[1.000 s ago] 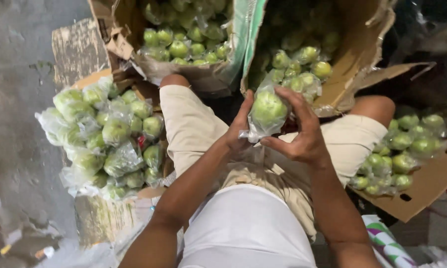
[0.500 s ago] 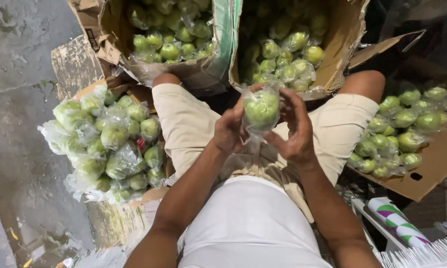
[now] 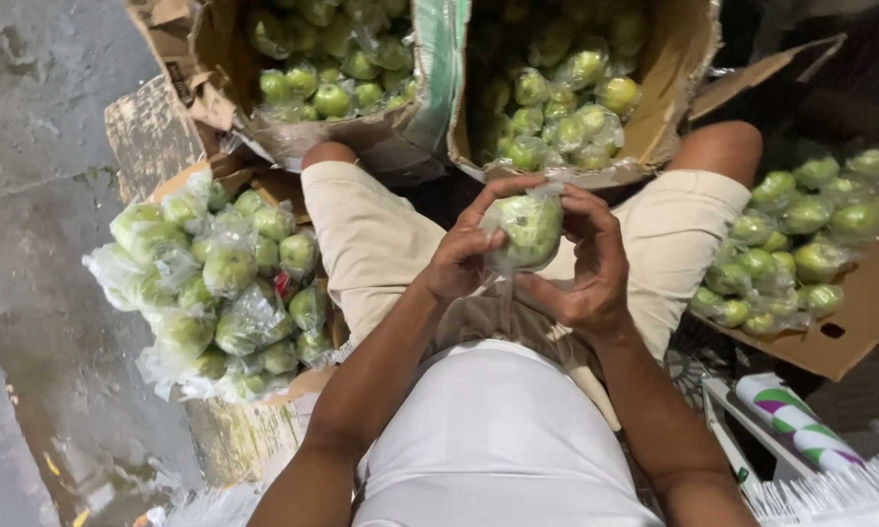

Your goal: Individually bagging guavas from a large box into small plastic wraps.

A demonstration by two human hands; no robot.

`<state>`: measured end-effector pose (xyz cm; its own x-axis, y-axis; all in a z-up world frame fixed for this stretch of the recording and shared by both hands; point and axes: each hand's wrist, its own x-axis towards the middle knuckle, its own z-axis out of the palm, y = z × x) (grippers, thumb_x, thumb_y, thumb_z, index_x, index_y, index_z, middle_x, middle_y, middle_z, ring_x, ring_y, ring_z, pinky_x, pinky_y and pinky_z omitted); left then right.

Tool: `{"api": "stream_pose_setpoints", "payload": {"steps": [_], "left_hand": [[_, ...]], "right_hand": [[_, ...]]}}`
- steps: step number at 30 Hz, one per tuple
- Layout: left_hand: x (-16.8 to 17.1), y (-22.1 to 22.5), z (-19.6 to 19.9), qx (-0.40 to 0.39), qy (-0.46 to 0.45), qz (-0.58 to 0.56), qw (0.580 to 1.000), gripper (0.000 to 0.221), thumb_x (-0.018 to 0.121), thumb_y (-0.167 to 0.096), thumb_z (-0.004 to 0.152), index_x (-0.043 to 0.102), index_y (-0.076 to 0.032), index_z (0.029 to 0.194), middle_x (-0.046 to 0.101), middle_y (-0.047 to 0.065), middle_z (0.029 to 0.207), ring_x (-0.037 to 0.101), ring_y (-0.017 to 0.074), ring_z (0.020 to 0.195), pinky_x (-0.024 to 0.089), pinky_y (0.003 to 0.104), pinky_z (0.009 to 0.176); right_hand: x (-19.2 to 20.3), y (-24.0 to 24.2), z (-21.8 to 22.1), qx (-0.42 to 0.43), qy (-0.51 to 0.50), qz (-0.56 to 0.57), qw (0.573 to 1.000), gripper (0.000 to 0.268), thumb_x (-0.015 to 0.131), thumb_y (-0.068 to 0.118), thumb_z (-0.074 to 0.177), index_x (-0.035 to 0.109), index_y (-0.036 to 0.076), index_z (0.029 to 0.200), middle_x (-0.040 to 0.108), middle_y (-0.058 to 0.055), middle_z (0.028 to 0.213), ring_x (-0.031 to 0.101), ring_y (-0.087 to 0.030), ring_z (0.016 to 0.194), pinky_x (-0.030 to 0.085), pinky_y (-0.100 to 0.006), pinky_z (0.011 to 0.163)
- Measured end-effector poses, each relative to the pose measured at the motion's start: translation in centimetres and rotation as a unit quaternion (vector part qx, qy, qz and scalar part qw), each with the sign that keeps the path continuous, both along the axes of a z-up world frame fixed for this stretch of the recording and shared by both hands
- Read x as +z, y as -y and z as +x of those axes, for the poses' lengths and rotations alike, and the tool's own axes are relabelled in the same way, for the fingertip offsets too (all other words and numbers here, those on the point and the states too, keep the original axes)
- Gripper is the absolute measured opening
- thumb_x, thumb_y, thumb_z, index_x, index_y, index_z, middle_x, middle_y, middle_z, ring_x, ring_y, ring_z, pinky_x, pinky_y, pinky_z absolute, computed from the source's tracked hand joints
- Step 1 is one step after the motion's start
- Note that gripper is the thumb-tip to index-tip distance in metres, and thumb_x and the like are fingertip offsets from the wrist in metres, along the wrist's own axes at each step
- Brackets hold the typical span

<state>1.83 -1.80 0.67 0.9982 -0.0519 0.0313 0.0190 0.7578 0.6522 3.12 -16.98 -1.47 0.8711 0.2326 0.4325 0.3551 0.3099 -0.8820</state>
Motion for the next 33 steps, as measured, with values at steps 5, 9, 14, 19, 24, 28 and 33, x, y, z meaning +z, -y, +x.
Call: {"api": "stream_pose_setpoints", "payload": {"steps": [5, 9, 14, 19, 24, 28, 33], "left_hand": [[-0.6, 1.5, -1.1, -0.024, 0.012, 0.244, 0.969, 0.070, 0.049, -0.045, 0.099, 0.044, 0.000, 0.152, 0.043, 0.021, 0.155, 0.037, 0.0303, 0.146, 0.020, 0.042, 0.124], [-1.2, 2.4, -0.4, -0.101, 0.017, 0.336, 0.936, 0.082, 0.039, -0.054, 0.105, 0.007, -0.012, 0.168, 0.003, 0.006, 0.175, 0.003, 0.0209, 0.156, -0.002, 0.045, 0.130], [1.0, 5.6, -0.6, -0.272, 0.016, 0.410, 0.871, 0.093, 0.041, -0.062, 0.099, 0.006, -0.009, 0.166, 0.021, 0.028, 0.161, 0.031, 0.0360, 0.129, 0.024, 0.048, 0.108], [0.6, 4.6, 0.1, -0.335, 0.007, 0.360, 0.871, 0.065, 0.052, -0.027, 0.101, 0.035, -0.004, 0.159, 0.058, 0.026, 0.139, 0.064, 0.0238, 0.095, 0.055, 0.039, 0.083], [-0.5, 0.3, 0.5, -0.245, -0.110, 0.384, 0.883, 0.051, 0.053, -0.012, 0.099, 0.048, 0.001, 0.148, 0.066, 0.019, 0.135, 0.064, 0.0220, 0.103, 0.051, 0.034, 0.090], [-1.9, -3.9, -0.9, -0.191, -0.173, 0.434, 0.863, 0.049, 0.049, -0.006, 0.100, 0.049, 0.003, 0.148, 0.065, 0.020, 0.133, 0.064, 0.0217, 0.096, 0.053, 0.035, 0.087], [-2.6, -7.2, -1.7, -0.145, -0.278, 0.425, 0.849, 0.050, 0.046, -0.013, 0.104, 0.044, 0.005, 0.150, 0.059, 0.024, 0.135, 0.058, 0.0236, 0.097, 0.047, 0.034, 0.085]], "right_hand": [[0.0, 1.3, -0.6, 0.052, -0.110, 0.041, 0.992, 0.106, 0.093, 0.023, 0.074, 0.026, 0.001, 0.153, 0.055, -0.022, 0.135, 0.062, -0.035, 0.121, 0.051, -0.050, 0.102], [3.7, 3.6, -1.6, -0.080, -0.051, -0.148, 0.984, 0.076, 0.088, 0.043, 0.079, 0.057, 0.004, 0.137, 0.061, -0.022, 0.135, 0.066, -0.042, 0.122, 0.056, -0.053, 0.099], [-0.9, 8.6, -3.2, -0.233, -0.041, -0.075, 0.969, 0.067, 0.080, 0.044, 0.089, 0.054, -0.001, 0.131, 0.061, -0.027, 0.134, 0.062, -0.041, 0.125, 0.049, -0.054, 0.105], [-12.9, 17.7, -3.6, -0.486, -0.286, 0.022, 0.826, 0.052, 0.072, 0.023, 0.087, 0.057, 0.007, 0.134, 0.059, -0.011, 0.119, 0.061, -0.024, 0.108, 0.053, -0.039, 0.094], [-29.5, 25.2, -9.7, -0.506, -0.579, -0.175, 0.614, 0.055, 0.059, 0.055, 0.093, 0.069, 0.018, 0.132, 0.073, -0.008, 0.125, 0.066, -0.024, 0.108, 0.052, -0.035, 0.091], [-33.4, 26.9, -11.4, -0.561, -0.561, -0.009, 0.608, 0.032, 0.061, 0.032, 0.096, 0.076, 0.004, 0.103, 0.068, -0.004, 0.086, 0.054, -0.014, 0.075, 0.044, -0.028, 0.067], [-30.0, 33.1, -7.2, -0.577, -0.591, 0.175, 0.536, 0.024, 0.062, 0.023, 0.092, 0.074, 0.009, 0.108, 0.072, -0.006, 0.086, 0.057, -0.015, 0.050, 0.039, -0.025, 0.032]]}}
